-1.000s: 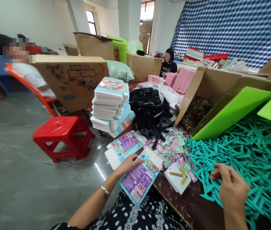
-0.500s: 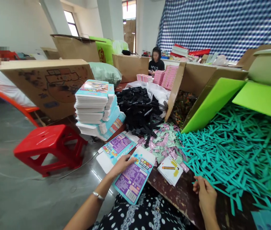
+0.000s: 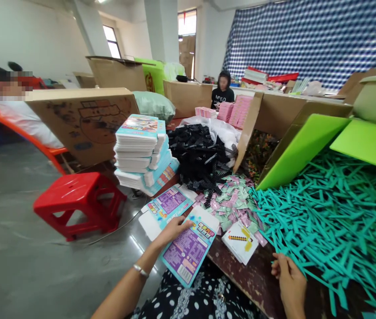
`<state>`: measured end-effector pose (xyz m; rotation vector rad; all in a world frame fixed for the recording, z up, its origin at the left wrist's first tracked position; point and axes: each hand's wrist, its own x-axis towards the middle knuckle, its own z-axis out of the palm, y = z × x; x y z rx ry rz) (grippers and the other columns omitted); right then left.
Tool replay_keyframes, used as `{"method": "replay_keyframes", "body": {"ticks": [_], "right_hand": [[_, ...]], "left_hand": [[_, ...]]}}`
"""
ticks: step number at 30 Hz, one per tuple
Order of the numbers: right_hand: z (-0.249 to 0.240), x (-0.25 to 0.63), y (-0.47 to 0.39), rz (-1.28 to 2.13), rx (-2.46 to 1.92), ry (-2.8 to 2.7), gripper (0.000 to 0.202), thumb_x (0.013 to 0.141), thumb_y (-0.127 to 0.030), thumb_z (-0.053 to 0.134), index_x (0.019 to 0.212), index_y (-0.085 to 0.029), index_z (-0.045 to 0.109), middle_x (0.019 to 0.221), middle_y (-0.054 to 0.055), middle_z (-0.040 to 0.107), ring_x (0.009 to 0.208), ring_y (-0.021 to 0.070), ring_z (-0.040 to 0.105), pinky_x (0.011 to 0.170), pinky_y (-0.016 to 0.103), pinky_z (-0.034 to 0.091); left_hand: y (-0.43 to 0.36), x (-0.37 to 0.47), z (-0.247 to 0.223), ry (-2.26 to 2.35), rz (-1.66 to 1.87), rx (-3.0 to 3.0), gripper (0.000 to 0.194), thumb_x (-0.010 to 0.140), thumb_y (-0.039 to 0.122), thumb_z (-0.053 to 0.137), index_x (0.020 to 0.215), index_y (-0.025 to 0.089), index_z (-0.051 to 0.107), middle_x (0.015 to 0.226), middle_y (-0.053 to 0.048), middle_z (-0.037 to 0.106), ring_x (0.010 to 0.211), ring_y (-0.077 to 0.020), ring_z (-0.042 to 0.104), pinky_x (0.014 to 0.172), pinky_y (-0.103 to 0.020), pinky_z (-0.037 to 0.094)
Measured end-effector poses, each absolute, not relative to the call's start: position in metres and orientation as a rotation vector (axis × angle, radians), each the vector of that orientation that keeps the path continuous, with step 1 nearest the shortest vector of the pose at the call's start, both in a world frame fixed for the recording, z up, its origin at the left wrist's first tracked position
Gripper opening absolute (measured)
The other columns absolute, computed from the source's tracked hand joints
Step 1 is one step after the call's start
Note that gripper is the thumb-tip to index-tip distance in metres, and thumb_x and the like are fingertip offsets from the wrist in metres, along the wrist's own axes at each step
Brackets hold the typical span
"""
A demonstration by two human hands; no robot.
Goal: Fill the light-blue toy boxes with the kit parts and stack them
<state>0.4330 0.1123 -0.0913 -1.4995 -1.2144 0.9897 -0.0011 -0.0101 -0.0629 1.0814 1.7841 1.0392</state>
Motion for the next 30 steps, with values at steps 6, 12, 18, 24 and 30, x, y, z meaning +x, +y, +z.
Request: {"method": "replay_keyframes", "body": {"ticks": [6,12,18,24,30], "right_hand": [[-0.093,0.438,0.117,0.957,-1.542,-1.268,0.106,0.061,-0.11,0.071,0.1,-0.012,0.08,0.071,0.004,0.07,0.059,0.0188,0.063,0.052,0.031,0.053],[-0.086,0.435,0.115,0.948,-1.577,-1.269,0.104,0.059,-0.11,0.071,0.099,-0.014,0.079,0.07,0.004,0.07,0.058,0.0194,0.062,0.052,0.033,0.053],[-0.092,0.44,0.119,0.93,-1.571,-1.288,0.089,0.066,-0.099,0.075,0.098,-0.016,0.08,0.069,0.005,0.071,0.057,0.0221,0.064,0.051,0.035,0.054],[-0.097,0.445,0.123,0.924,-1.568,-1.304,0.081,0.07,-0.091,0.075,0.099,-0.016,0.08,0.07,0.006,0.072,0.057,0.0231,0.065,0.05,0.036,0.055],[-0.098,0.445,0.122,0.93,-1.58,-1.295,0.075,0.073,-0.086,0.075,0.1,-0.016,0.08,0.071,0.005,0.073,0.058,0.0218,0.066,0.052,0.034,0.056]], "left_hand": [[-0.01,-0.002,-0.068,1.768,1.046,1.041,0.076,0.075,0.093,0.07,0.087,0.019,0.07,0.085,-0.004,0.068,0.085,-0.0258,0.062,0.077,-0.035,0.043],[-0.01,-0.001,-0.071,1.75,1.054,1.028,0.075,0.076,0.092,0.069,0.089,0.019,0.07,0.088,-0.004,0.068,0.086,-0.0253,0.061,0.075,-0.034,0.043],[-0.011,-0.001,-0.069,1.735,1.07,1.035,0.074,0.076,0.092,0.071,0.085,0.019,0.067,0.085,-0.003,0.066,0.084,-0.0244,0.06,0.072,-0.033,0.04],[-0.011,-0.001,-0.068,1.741,1.079,1.047,0.074,0.077,0.093,0.071,0.082,0.02,0.064,0.083,-0.002,0.063,0.082,-0.0226,0.057,0.071,-0.033,0.038],[-0.01,-0.002,-0.07,1.758,1.075,1.055,0.077,0.075,0.097,0.069,0.079,0.02,0.062,0.08,-0.001,0.06,0.08,-0.0216,0.055,0.071,-0.033,0.036]]}}
